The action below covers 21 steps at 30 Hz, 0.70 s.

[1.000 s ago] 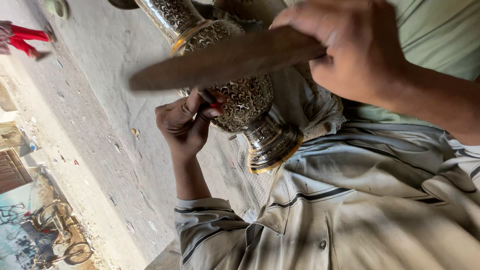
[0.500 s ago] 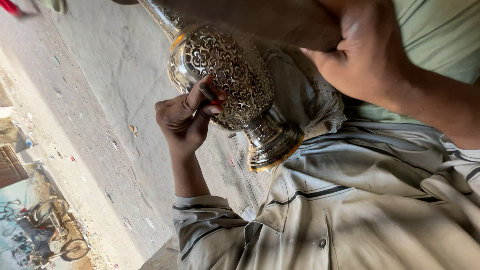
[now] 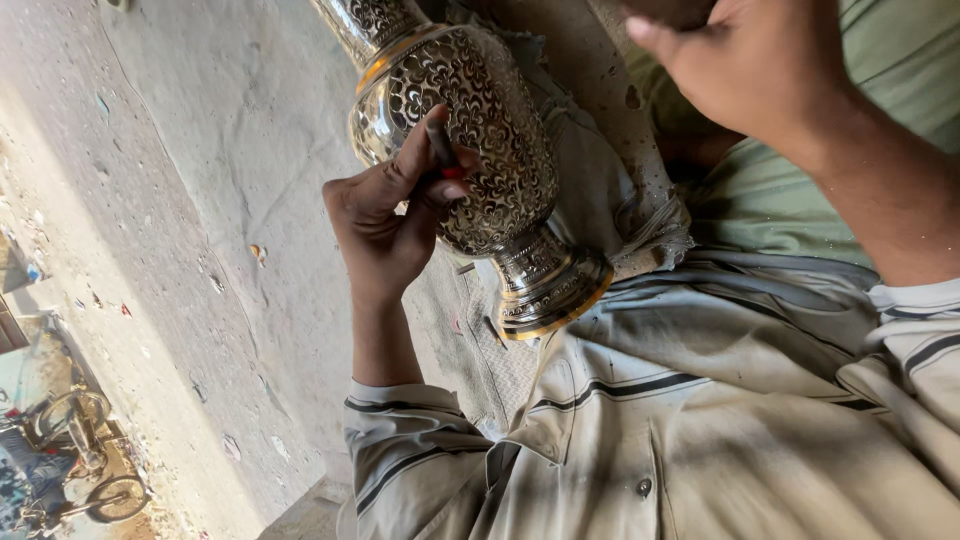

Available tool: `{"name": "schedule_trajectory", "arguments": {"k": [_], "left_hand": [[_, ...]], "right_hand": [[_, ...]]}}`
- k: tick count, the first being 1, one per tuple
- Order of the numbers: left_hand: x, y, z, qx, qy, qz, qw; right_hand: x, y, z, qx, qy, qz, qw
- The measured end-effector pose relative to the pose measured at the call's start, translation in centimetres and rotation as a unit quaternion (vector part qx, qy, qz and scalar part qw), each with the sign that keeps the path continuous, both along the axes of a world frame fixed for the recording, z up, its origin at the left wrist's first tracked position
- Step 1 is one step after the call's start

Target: The person sits on the floor holding an ornate brass vase against their body and decorates its surface by hammering a small punch held against the metal with a wooden mallet, working section by section around the vase's patterned body.

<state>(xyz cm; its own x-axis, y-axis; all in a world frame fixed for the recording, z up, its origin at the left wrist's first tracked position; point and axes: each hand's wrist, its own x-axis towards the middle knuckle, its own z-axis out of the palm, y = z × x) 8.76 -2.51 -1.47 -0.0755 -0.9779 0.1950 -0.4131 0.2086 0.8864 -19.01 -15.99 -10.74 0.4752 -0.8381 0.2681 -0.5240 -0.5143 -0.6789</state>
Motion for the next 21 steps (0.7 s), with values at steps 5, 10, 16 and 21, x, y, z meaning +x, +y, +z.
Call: {"name": "schedule_trajectory", "arguments": {"k": [5,10,16,21], "left_hand": [[-0.2,-0.2,0.6,0.013,-0.010,-0.008,1.000],[0.4,0.1,0.3,-0.006,-0.007,-0.022,1.000],[0.6,0.3,-0.3,-0.004,-0.003,0.000,1.000],[0.7,0.4,-0.2,-0.007,-0.016,-0.006,1.000]], "right_hand": [[0.5,0.5,0.4,-0.067,-0.080,0.112,0.988],[0.6,1.0,0.8,0.086,-0.245,0.056,0.964],[1.3,0.9,1.8,0.119,-0.269,0.072,0.953],[1.4,0.9,4.5,-0.110,-0.091,0.080,0.987]]}}
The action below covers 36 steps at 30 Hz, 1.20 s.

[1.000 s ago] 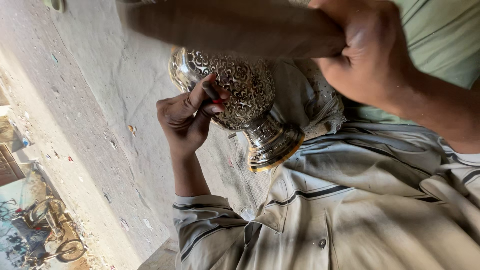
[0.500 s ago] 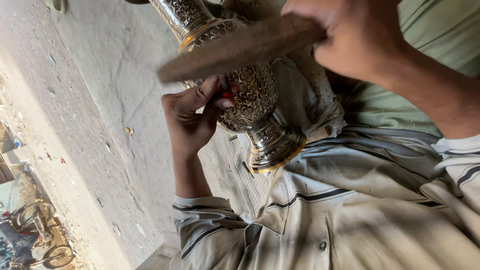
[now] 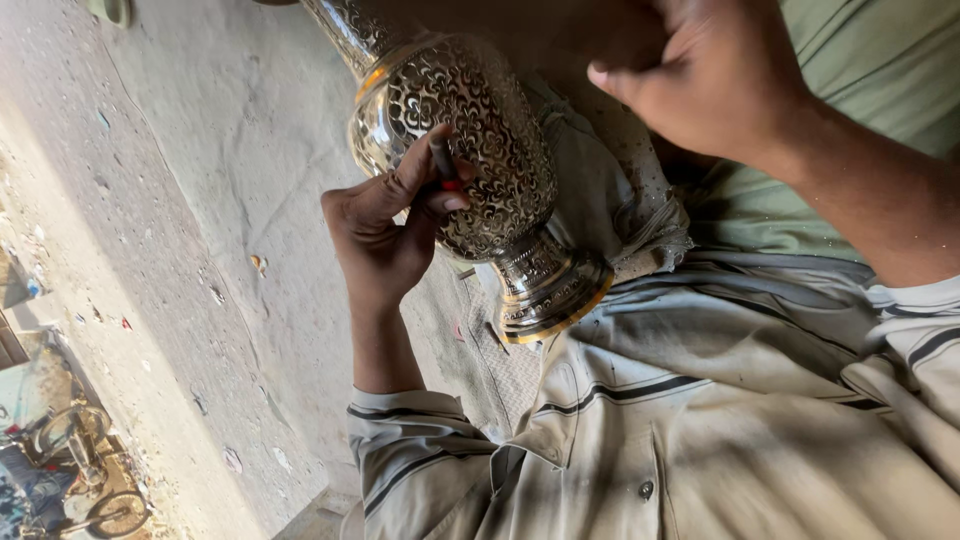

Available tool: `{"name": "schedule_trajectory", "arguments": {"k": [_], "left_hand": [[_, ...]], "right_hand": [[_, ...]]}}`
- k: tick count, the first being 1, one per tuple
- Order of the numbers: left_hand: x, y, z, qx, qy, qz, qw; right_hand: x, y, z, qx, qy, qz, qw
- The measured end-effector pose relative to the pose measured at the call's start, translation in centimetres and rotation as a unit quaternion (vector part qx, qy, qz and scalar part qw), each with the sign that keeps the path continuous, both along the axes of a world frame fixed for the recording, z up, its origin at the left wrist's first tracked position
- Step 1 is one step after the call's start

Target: The person sits on the floor holding an ornate brass vase against their body and decorates its surface by hammering a small punch held against the metal with a wooden mallet, working section by section around the vase's patterned body.

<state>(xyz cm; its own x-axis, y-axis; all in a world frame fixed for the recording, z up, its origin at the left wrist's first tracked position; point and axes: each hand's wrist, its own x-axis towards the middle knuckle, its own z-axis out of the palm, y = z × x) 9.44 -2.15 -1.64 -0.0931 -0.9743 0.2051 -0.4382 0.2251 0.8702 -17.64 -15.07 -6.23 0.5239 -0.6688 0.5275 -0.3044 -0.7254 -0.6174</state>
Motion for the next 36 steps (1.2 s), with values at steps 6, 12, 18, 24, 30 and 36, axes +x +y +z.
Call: {"name": "schedule_trajectory", "arguments": {"k": [6,12,18,24,30,36], "left_hand": [[0.6,0.1,-0.5,-0.031,0.038,-0.012,0.999],[1.2,1.3,-1.4,-0.057,0.016,0.018,0.998],[1.7,1.1,-1.7,-0.056,-0.011,-0.010,0.998],[1.1,0.9,-2.0,-0.076,0.017,-0.016,0.997],[1.0,0.8,-2.2,-0.052,0.061,-0.024,0.996],[1.1,0.8,-1.8,-0.039,0.039,-0.026,0.998]], "right_hand": [[-0.5,0.6,0.1,0.033,0.078,-0.011,0.996],[-0.7,1.2,-2.5,0.011,0.053,-0.038,0.998],[-0.5,1.0,-3.1,-0.084,0.086,-0.080,0.989],[-1.3,0.8,0.3,-0.083,0.117,-0.040,0.989],[-0.6,1.2,2.9,-0.107,0.147,-0.037,0.983],[-1.2,2.0,2.5,-0.114,0.135,-0.060,0.982]]}}
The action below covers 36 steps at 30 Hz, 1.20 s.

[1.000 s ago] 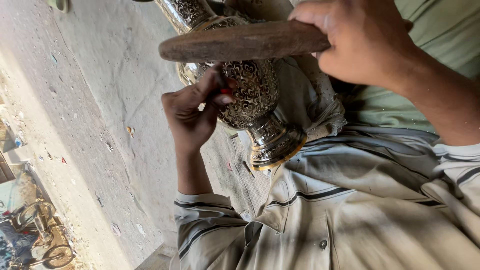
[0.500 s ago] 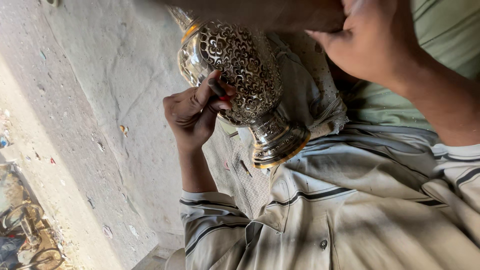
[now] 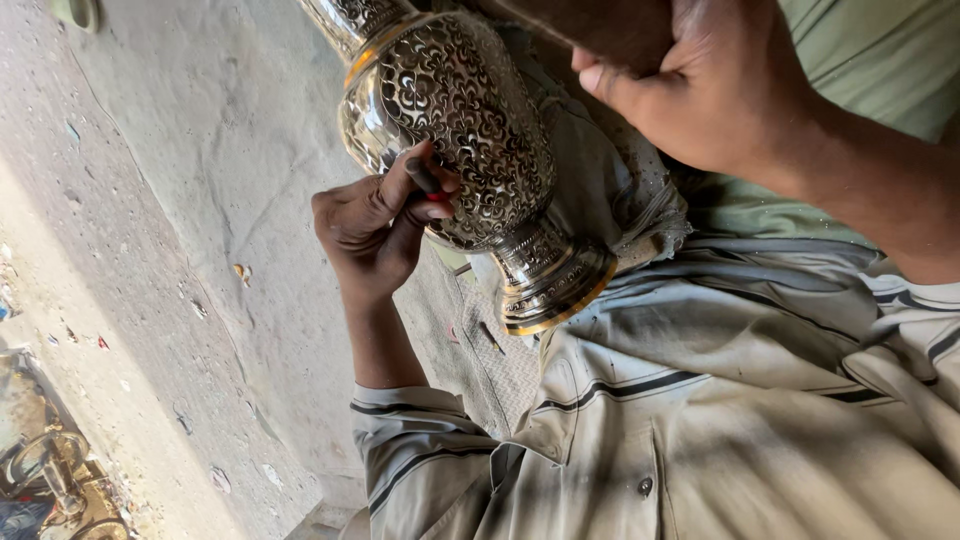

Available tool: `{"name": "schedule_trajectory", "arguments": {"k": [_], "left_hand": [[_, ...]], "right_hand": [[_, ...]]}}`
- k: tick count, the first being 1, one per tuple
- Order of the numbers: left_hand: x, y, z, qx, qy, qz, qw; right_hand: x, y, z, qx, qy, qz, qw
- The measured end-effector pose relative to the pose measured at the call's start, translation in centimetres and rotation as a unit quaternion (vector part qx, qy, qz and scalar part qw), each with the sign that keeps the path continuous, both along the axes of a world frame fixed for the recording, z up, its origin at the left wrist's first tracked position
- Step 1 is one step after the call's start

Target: The person sits on the floor holding an ornate brass vase against their body and decorates its surface by hammering a small punch held against the metal with a wooden mallet, working section by section around the vase's patterned body.

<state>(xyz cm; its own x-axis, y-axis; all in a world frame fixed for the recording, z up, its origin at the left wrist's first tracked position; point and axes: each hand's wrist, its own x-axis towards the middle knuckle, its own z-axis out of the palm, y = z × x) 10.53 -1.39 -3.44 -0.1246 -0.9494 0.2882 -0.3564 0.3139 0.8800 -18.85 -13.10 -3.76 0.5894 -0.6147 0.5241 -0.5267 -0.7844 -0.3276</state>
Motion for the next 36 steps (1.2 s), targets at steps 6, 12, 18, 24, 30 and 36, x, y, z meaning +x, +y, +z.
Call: {"name": "schedule_trajectory", "arguments": {"k": [6,12,18,24,30,36], "left_hand": [[-0.1,-0.2,0.2,-0.015,-0.005,-0.013,1.000],[-0.4,-0.2,0.4,0.000,0.009,-0.007,1.000],[-0.2,-0.1,0.3,0.007,0.035,-0.023,0.999],[-0.2,-0.2,0.5,0.009,0.044,-0.033,0.998],[-0.2,-0.3,1.0,0.019,0.040,-0.030,0.999],[-0.2,-0.5,1.1,0.043,0.067,-0.007,0.997]], "right_hand": [[-0.1,0.4,-1.3,0.087,-0.147,0.059,0.984],[-0.6,1.0,-2.0,0.098,-0.167,0.048,0.980],[-1.4,1.6,-2.0,0.087,-0.172,0.039,0.980],[-1.4,2.5,-1.7,0.105,-0.164,0.018,0.981],[-1.4,2.4,-1.2,0.079,-0.178,0.017,0.981],[-1.4,2.9,-0.7,0.102,-0.155,-0.009,0.983]]}}
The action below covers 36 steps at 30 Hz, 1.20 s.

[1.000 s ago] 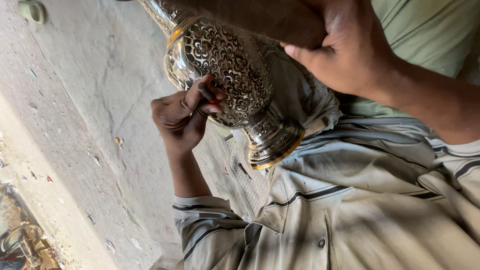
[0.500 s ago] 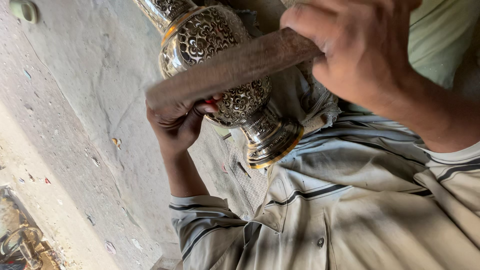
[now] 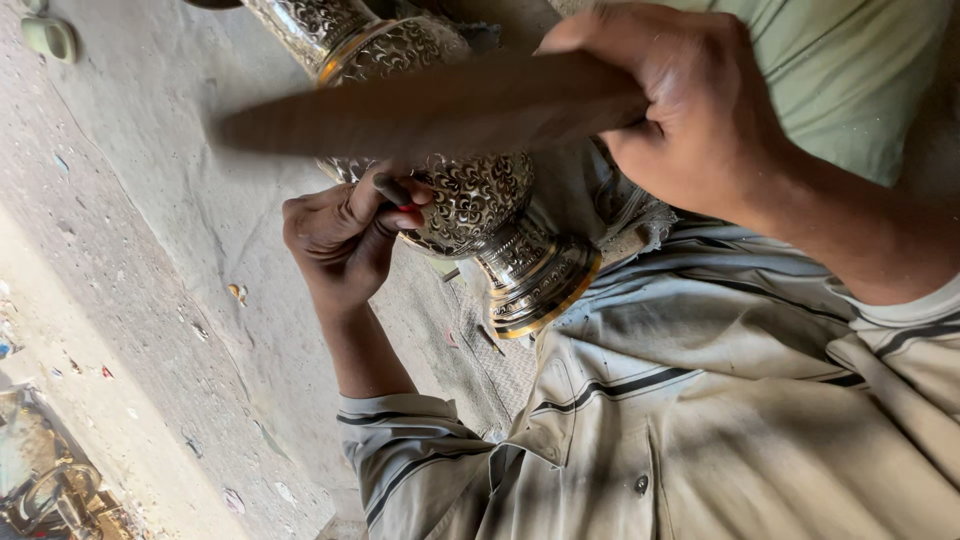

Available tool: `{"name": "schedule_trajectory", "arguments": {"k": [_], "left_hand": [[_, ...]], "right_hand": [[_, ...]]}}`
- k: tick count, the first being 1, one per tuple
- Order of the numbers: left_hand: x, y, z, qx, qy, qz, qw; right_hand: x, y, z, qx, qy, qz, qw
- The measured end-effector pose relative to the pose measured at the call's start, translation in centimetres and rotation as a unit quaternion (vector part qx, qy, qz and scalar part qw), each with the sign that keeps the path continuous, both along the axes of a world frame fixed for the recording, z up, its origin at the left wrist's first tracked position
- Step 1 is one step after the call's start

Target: The person sits on the floor holding an ornate brass vase against their body and decorates its surface by hammering a small punch held against the metal with a wooden mallet, working section by section around the vase's patterned body.

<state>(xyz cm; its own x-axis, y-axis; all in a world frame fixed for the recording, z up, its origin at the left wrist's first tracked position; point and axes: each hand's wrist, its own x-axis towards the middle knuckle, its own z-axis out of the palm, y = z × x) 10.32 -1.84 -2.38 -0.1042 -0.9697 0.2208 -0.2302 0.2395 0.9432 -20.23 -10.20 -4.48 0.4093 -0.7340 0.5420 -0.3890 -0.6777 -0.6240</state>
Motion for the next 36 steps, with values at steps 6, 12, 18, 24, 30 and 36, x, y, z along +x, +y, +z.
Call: {"name": "schedule_trajectory", "arguments": {"k": [6,12,18,24,30,36], "left_hand": [[0.7,0.2,-0.2,-0.029,-0.053,-0.022,0.998],[0.7,0.4,-0.3,-0.008,-0.008,-0.026,1.000],[0.4,0.1,-0.3,0.002,0.010,-0.028,1.000],[-0.5,-0.1,0.5,-0.018,-0.083,-0.033,0.996],[-1.5,-0.8,1.3,-0.014,-0.056,-0.051,0.997],[-1.5,-1.0,1.9,-0.018,-0.091,-0.062,0.994]], "right_hand": [[-0.4,0.0,-0.1,-0.047,0.040,-0.030,0.998],[-0.8,0.2,0.5,-0.035,0.072,-0.044,0.996],[-1.0,0.3,-0.1,-0.006,0.094,-0.047,0.994],[-0.5,-1.5,-2.1,-0.053,0.163,-0.062,0.983],[-0.9,-1.7,-3.0,0.108,0.013,-0.033,0.994],[-0.7,-1.3,-1.8,0.154,-0.034,0.000,0.987]]}}
